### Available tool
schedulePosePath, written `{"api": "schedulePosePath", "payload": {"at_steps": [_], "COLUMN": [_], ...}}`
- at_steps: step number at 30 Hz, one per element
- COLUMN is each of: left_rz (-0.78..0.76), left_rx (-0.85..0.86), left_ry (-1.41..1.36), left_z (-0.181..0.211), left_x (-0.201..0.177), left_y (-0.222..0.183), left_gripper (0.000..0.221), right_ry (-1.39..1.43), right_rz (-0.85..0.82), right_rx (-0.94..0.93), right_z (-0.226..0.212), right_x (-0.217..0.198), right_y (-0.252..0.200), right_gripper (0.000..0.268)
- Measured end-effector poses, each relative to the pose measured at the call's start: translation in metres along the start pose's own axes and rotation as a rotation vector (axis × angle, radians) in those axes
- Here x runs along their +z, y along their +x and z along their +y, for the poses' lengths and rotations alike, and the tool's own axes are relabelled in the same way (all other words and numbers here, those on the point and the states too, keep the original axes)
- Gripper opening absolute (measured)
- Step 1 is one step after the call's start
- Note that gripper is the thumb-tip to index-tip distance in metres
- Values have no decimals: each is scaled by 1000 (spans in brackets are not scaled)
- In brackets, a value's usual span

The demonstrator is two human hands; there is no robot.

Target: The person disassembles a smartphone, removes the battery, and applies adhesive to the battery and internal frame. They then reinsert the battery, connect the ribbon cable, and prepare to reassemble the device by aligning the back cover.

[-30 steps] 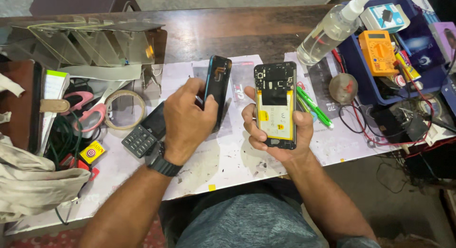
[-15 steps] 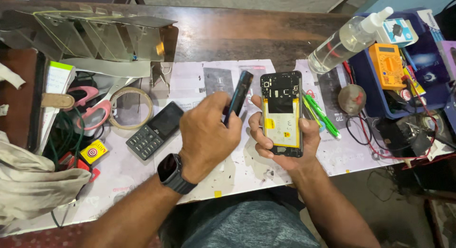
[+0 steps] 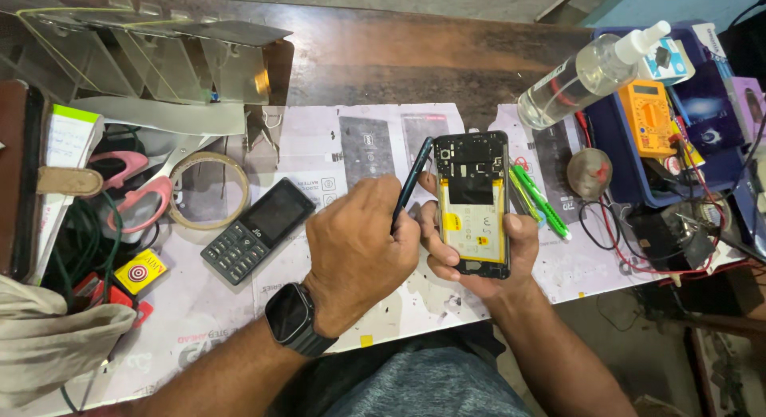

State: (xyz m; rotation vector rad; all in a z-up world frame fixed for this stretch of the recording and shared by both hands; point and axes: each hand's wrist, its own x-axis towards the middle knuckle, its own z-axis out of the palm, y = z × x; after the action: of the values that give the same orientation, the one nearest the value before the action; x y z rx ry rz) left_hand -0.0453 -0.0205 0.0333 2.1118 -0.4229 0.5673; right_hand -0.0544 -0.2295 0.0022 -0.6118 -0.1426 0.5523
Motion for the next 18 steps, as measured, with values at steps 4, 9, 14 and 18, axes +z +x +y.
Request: {"api": "schedulePosePath", "payload": {"at_steps": [4, 9, 14, 18], "left_rz": [-22, -66, 43, 4], "left_rx": [-97, -307, -258, -346], "left_ry": [-45, -90, -103, -135], "left_z": [0, -6, -22, -30], "left_x": [-1, 1, 8, 8], "left_y": [2, 8, 12, 15], "left_gripper": [13, 13, 14, 12], "right_ry": [56, -91, -219, -304], "right_rz": [-7, 61, 310, 350], "right_rx": [-3, -33, -147, -116], "right_z": [1, -3, -5, -9], "right_x": [0, 4, -1, -12], "right_y": [0, 3, 4, 1], "right_gripper": [101, 90, 78, 60]}}
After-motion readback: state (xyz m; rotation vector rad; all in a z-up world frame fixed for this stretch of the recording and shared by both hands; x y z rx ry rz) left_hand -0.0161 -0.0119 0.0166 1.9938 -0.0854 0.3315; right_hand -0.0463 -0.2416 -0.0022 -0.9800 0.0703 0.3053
